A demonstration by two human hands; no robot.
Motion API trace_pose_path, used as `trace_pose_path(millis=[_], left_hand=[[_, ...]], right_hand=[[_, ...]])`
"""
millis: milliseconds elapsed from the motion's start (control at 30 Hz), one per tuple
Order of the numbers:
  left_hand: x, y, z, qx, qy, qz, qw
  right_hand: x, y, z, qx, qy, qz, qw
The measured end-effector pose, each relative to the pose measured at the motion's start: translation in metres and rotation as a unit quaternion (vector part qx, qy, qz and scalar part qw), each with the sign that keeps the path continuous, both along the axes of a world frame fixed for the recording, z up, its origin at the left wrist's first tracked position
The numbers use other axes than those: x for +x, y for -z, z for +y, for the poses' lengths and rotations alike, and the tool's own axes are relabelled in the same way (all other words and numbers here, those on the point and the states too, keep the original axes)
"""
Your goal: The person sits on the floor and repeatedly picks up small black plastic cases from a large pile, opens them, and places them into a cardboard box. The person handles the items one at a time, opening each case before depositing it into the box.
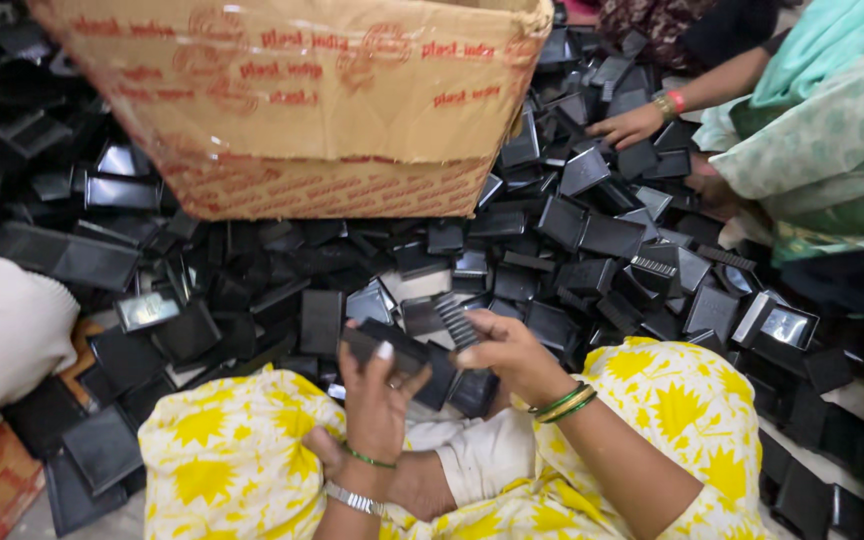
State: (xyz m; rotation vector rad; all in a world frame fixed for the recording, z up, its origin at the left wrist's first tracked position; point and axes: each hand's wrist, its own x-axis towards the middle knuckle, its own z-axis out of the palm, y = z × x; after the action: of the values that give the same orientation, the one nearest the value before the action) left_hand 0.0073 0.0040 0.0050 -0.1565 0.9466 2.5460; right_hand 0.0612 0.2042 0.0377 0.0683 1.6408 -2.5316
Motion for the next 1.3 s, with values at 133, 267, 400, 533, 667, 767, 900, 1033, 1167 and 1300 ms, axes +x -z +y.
trace_pose_path(millis=[133, 267, 400, 533, 667, 767, 900, 1033, 1167, 1300], left_hand=[[0.006, 0.008, 0.01, -0.158, 0.129, 0.063, 0.977], [0.004, 0.029, 0.014, -0.144, 0.137, 0.012, 0.98], [0.001, 0.047, 0.014, -0.119, 0.109, -0.009, 0.987], [-0.009, 0.056, 0.017, -0.085, 0.091, -0.082, 0.989], [-0.018, 0.067, 0.023, -0.038, 0.116, -0.089, 0.989], [-0.015, 0.079, 0.026, -0.018, 0.093, -0.053, 0.994], [-0.014, 0.094, 0.028, -0.034, 0.068, 0.0, 0.997], [-0.018, 0.101, 0.026, -0.108, 0.084, -0.077, 0.988], [-0.021, 0.101, 0.025, -0.176, 0.046, 0.047, 0.982], [-0.013, 0.085, 0.024, -0.146, 0.049, 0.086, 0.984]], right_hand=[[-0.006, 0.021, 0.0, 0.094, 0.006, -0.073, 0.993], [-0.007, 0.041, -0.007, 0.147, -0.027, -0.025, 0.988], [-0.002, 0.048, -0.019, 0.273, -0.01, 0.016, 0.962], [-0.003, 0.042, -0.025, 0.267, 0.0, -0.006, 0.964], [-0.01, 0.034, -0.02, 0.091, 0.01, -0.012, 0.996], [-0.007, 0.031, -0.018, 0.28, -0.024, 0.016, 0.96], [0.001, 0.032, -0.02, 0.547, -0.031, 0.041, 0.836], [-0.004, 0.03, -0.012, 0.401, -0.02, -0.003, 0.916], [-0.007, 0.02, 0.008, 0.27, -0.029, -0.082, 0.959], [-0.014, -0.016, 0.017, 0.273, -0.048, -0.171, 0.946]])
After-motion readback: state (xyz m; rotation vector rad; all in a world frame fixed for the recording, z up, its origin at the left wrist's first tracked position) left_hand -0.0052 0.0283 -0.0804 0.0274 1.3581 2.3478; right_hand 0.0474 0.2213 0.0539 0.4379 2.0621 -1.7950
